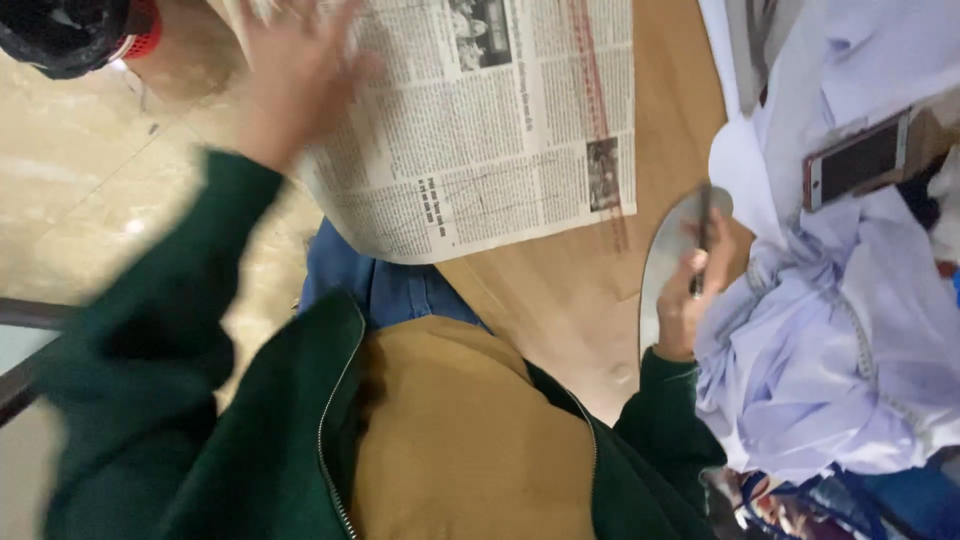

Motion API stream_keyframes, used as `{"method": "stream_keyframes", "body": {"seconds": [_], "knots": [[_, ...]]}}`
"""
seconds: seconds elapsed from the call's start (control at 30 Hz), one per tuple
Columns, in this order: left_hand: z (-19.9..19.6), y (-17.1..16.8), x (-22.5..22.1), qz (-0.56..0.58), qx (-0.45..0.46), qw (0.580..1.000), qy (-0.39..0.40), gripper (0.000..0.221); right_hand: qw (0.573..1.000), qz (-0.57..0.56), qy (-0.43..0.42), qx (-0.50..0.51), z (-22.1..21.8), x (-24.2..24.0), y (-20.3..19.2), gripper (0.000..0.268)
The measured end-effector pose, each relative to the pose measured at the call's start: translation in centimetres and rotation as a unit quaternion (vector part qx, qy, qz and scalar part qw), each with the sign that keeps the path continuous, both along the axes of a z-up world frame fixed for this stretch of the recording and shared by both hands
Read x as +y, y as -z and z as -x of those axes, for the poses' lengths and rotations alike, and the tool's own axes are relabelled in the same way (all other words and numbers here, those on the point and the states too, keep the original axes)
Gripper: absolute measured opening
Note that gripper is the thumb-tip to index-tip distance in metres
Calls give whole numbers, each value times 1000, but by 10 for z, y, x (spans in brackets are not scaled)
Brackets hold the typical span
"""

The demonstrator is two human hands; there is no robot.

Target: Drawing and marking garment patterns on newspaper using a ruler and a pen.

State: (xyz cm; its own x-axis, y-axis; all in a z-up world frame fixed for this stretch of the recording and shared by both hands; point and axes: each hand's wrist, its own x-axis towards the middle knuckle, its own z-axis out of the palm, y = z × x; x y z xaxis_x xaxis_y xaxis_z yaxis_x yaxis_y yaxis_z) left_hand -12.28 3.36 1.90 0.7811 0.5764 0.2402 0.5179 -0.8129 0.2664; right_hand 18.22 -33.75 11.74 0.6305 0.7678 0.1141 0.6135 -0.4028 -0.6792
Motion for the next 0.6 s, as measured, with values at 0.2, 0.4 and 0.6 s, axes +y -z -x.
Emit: {"method": "stream_keyframes", "body": {"seconds": [0.2,0.4,0.6], "knots": [[-56,-31,-107,233,202,940,-146,118,904,-63,-192,376,-4,149,57,9],[-32,-16,-100,213,149,959,-110,126,809,-42,-354,468,30,265,63,35],[-27,-10,-107,226,137,953,-147,130,865,-93,-327,370,33,280,106,13]]}}
